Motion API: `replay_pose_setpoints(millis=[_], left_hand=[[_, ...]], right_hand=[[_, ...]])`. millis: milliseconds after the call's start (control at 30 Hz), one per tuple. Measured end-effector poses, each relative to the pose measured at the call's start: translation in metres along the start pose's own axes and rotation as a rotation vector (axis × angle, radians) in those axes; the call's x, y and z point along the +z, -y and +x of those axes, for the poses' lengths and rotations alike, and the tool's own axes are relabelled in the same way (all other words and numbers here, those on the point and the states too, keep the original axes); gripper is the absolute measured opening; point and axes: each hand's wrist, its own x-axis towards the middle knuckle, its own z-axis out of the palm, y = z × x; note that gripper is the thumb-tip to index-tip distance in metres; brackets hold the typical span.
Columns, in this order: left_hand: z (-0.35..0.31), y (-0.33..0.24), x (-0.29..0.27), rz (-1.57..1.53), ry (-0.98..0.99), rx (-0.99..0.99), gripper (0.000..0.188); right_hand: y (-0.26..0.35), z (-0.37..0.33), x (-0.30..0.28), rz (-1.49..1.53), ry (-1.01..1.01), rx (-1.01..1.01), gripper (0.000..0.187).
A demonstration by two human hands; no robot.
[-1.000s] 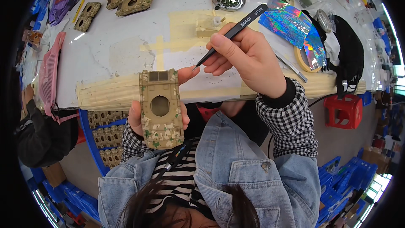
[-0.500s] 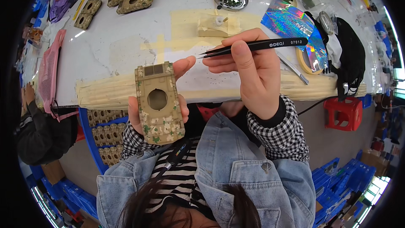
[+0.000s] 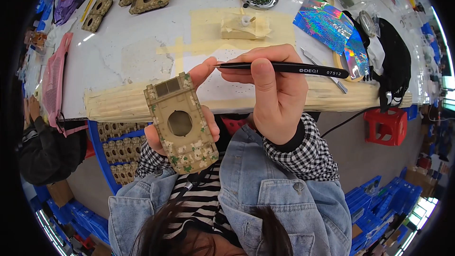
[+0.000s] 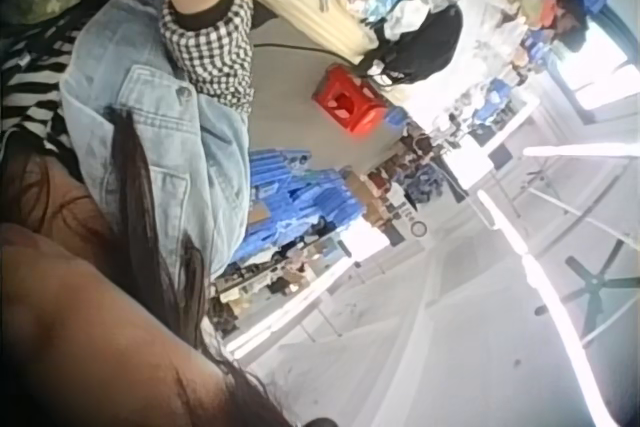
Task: Painting details on a camouflage toy tank model at a workbench.
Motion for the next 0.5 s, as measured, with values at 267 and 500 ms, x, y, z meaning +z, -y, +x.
replay_pose_setpoints(millis=[267,500], left_hand=[[0.0004,-0.0045,0.0067,0.091,-0.050,-0.036,0.107],[-0.0006,-0.0069,0.0097,0.174,-0.092,-0.048,0.109]], right_hand=[[0.0009,0.0009,0.0019,0.005,-0.012,0.024,0.026],[0.0006,0.0016,0.0029,0.008,-0.013,0.023,0.025]])
